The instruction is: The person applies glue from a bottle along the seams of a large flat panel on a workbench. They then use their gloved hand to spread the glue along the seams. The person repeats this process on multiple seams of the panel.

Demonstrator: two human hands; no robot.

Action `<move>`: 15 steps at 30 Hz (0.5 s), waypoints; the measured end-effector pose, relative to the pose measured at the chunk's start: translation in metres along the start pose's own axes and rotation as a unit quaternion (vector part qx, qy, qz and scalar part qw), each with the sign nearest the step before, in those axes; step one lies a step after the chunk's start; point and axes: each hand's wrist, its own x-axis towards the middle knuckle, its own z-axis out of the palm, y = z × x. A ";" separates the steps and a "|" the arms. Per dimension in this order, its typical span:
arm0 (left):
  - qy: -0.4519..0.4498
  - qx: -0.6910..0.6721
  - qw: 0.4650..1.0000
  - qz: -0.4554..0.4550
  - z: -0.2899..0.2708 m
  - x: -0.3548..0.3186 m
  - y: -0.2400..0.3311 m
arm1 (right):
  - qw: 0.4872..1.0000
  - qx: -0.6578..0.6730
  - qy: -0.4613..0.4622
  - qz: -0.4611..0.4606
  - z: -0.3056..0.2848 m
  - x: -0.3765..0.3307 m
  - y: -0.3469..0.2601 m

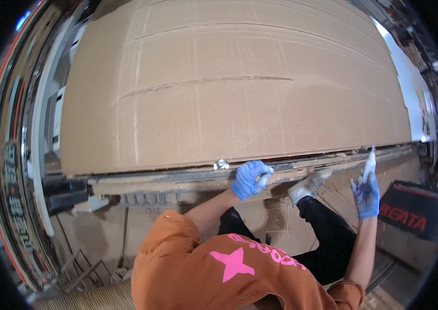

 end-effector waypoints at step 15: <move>-0.081 -0.219 0.932 -0.276 0.074 -0.080 0.088 | 0.982 0.078 -0.144 0.092 0.053 -0.116 0.193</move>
